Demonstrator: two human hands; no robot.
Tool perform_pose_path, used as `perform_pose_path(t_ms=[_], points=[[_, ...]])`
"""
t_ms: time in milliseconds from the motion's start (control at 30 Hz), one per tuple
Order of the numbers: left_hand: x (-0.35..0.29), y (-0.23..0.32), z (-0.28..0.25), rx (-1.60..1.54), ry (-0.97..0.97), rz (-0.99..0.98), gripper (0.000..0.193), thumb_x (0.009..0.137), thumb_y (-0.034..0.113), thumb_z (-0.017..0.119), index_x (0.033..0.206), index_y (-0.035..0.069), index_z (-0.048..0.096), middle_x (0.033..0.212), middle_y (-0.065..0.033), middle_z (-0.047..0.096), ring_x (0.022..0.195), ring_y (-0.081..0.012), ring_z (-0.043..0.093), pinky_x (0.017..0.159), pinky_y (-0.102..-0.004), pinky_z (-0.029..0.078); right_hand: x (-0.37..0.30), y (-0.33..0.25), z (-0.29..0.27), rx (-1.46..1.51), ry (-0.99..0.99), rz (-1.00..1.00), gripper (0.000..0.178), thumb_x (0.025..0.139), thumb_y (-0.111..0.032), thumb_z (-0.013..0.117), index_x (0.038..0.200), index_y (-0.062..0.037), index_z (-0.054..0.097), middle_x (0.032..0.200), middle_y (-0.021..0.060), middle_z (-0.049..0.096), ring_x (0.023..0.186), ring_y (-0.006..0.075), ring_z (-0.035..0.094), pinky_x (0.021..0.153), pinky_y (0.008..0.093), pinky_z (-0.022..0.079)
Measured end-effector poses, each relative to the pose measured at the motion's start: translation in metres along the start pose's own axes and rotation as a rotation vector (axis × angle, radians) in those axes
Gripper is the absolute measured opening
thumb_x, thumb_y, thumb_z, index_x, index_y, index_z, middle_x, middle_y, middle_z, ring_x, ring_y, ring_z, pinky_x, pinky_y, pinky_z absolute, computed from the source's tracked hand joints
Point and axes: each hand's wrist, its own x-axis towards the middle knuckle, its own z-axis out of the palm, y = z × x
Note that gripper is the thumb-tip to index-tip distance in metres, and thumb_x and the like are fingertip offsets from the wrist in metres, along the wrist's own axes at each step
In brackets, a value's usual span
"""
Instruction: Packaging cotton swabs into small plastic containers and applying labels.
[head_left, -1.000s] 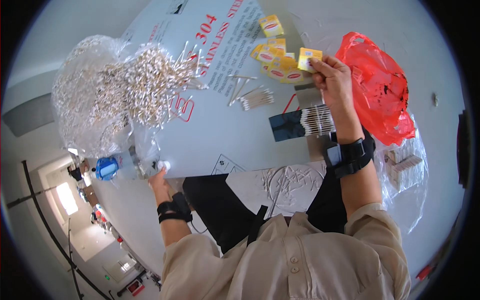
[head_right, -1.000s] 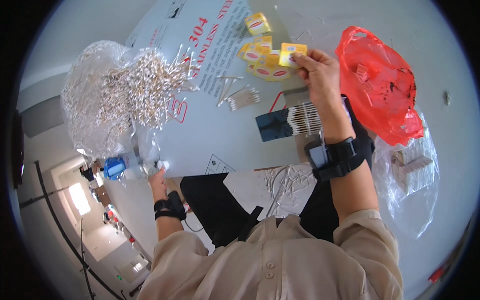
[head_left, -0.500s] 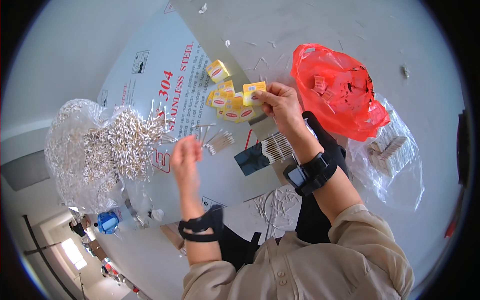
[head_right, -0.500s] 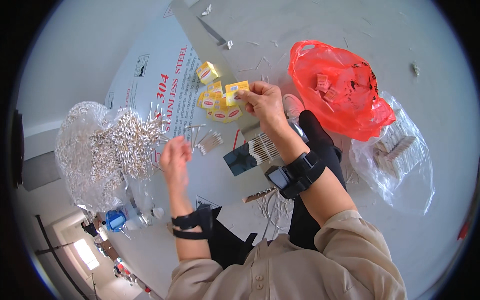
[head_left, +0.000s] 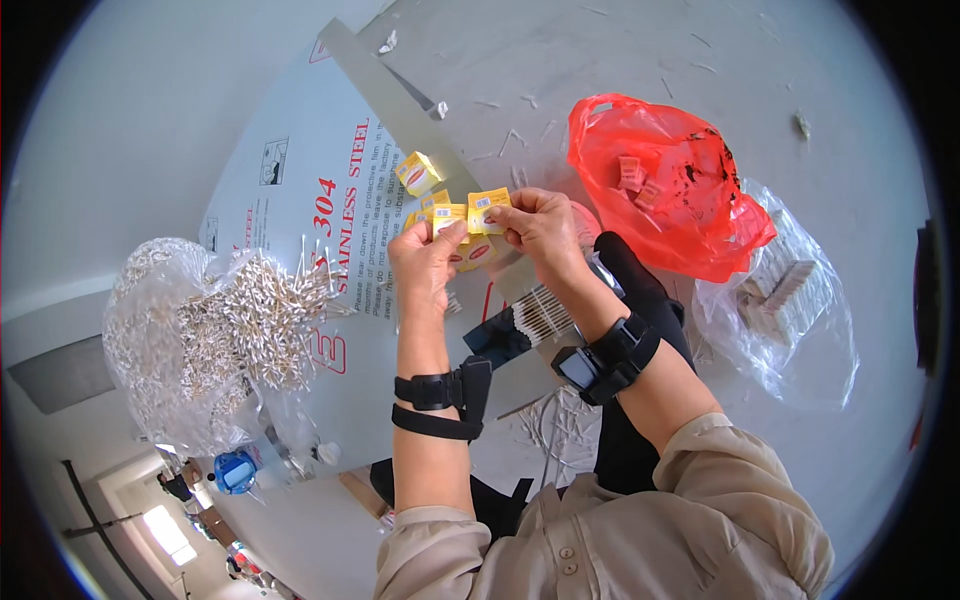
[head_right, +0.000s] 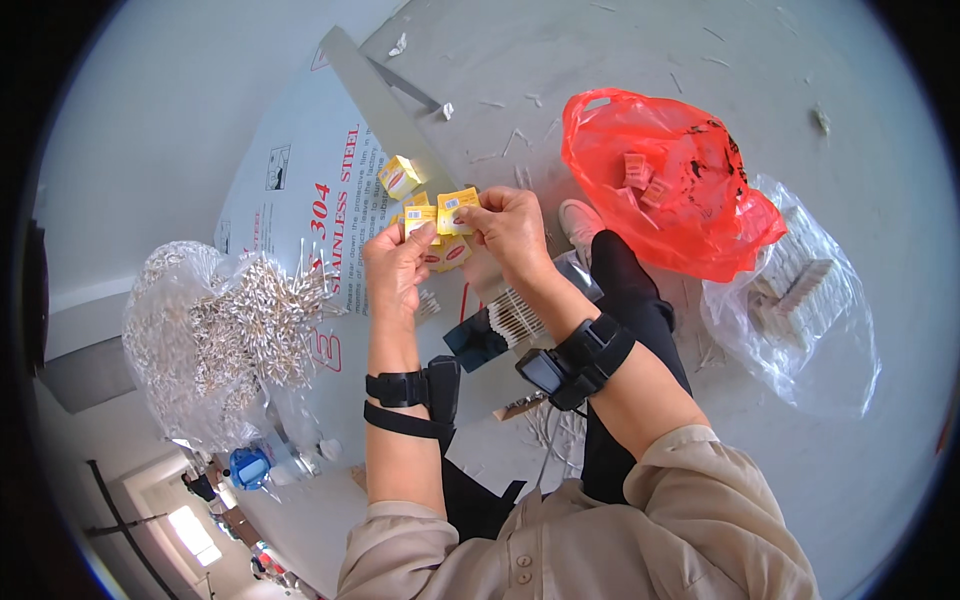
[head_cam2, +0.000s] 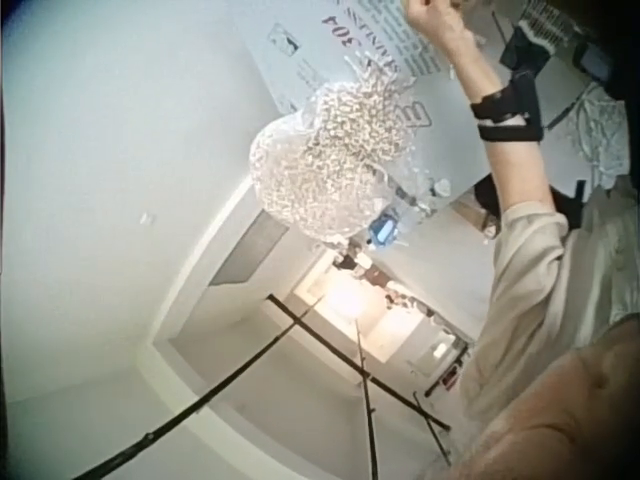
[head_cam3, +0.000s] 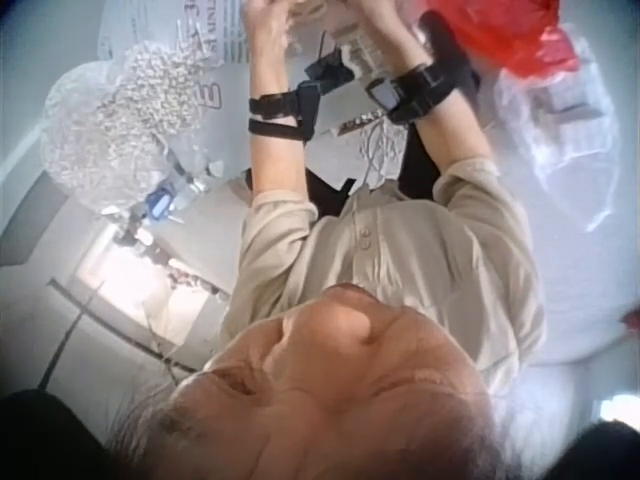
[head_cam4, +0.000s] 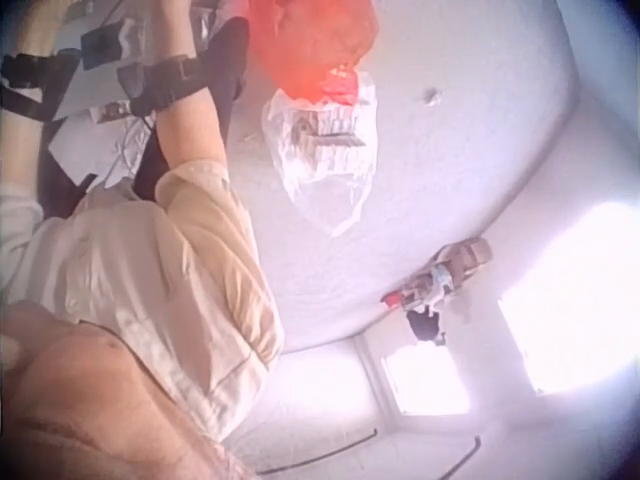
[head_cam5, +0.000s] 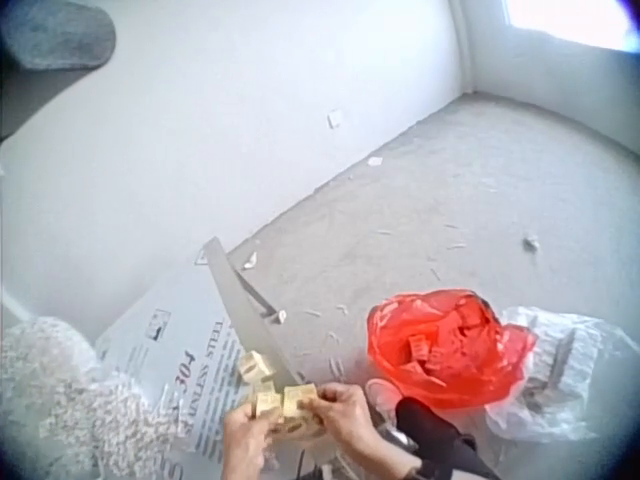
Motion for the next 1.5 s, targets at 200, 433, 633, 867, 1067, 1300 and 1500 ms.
perform_pose_path(t_ms=[200, 433, 633, 867, 1067, 1300, 1500], points=[[0.039, -0.012, -0.040, 0.899, 0.270, 0.344, 0.019, 0.081, 0.014, 0.070, 0.078, -0.003, 0.064, 0.061, -0.0089, 0.059, 0.052, -0.0175, 0.050, 0.053, -0.0339, 0.043, -0.002, -0.001, 0.006, -0.048, 0.005, -0.032, 0.006, 0.081, -0.004, 0.069, 0.081, 0.0019, 0.067, 0.061, 0.0000, 0.056, 0.049, 0.0035, 0.042, 0.044, 0.0193, 0.031], [0.016, -0.015, -0.023, 0.538, 0.212, 0.463, 0.017, 0.083, 0.013, 0.067, 0.083, -0.003, 0.064, 0.065, -0.0073, 0.060, 0.054, -0.0162, 0.051, 0.054, -0.0313, 0.045, -0.001, 0.004, 0.010, 0.004, -0.044, -0.033, 0.005, 0.081, -0.003, 0.069, 0.081, 0.0024, 0.067, 0.063, -0.0002, 0.058, 0.049, 0.0031, 0.043, 0.044, 0.0191, 0.031], [0.005, -0.007, -0.004, 0.028, -0.035, 0.110, 0.013, 0.082, 0.008, 0.069, 0.076, -0.002, 0.062, 0.063, 0.0012, 0.054, 0.050, -0.0041, 0.044, 0.046, -0.0185, 0.036, -0.001, 0.005, 0.013, 0.010, -0.035, -0.042, 0.007, 0.081, -0.003, 0.068, 0.082, 0.0033, 0.068, 0.063, 0.0002, 0.058, 0.049, 0.0034, 0.042, 0.044, 0.0191, 0.031], [0.011, -0.006, -0.017, -0.120, -0.050, 0.055, 0.015, 0.082, 0.006, 0.069, 0.072, 0.000, 0.060, 0.062, -0.0009, 0.053, 0.047, -0.0049, 0.039, 0.043, -0.0196, 0.034, -0.001, 0.005, 0.014, -0.042, -0.018, -0.043, 0.007, 0.081, -0.004, 0.068, 0.080, 0.0034, 0.067, 0.058, -0.0002, 0.054, 0.048, 0.0036, 0.041, 0.044, 0.0200, 0.029], [0.016, -0.006, -0.028, -0.188, -0.021, 0.092, 0.016, 0.084, 0.006, 0.067, 0.071, -0.001, 0.059, 0.061, -0.0017, 0.053, 0.047, -0.0053, 0.040, 0.043, -0.0196, 0.035, -0.001, 0.002, 0.016, -0.050, 0.002, -0.011, 0.009, 0.082, -0.005, 0.067, 0.079, 0.0031, 0.067, 0.057, -0.0005, 0.052, 0.047, 0.0039, 0.040, 0.044, 0.0205, 0.028], [0.020, -0.004, -0.034, 0.157, 0.201, 0.143, 0.014, 0.086, 0.007, 0.064, 0.075, -0.002, 0.061, 0.060, -0.0043, 0.055, 0.051, -0.0117, 0.050, 0.046, -0.0254, 0.041, -0.002, 0.001, 0.020, -0.058, -0.024, 0.001, 0.008, 0.084, -0.006, 0.067, 0.081, 0.0023, 0.067, 0.061, -0.0006, 0.056, 0.049, 0.0029, 0.044, 0.044, 0.0191, 0.032], [0.028, -0.012, -0.048, 0.915, 0.498, 0.717, 0.009, 0.083, 0.005, 0.059, 0.082, -0.004, 0.061, 0.068, -0.0176, 0.062, 0.064, -0.0347, 0.061, 0.065, -0.0405, 0.048, -0.004, -0.001, 0.026, -0.070, -0.049, 0.002, 0.009, 0.084, -0.006, 0.067, 0.083, 0.0024, 0.067, 0.064, 0.0000, 0.059, 0.050, 0.0023, 0.045, 0.045, 0.0185, 0.035]])
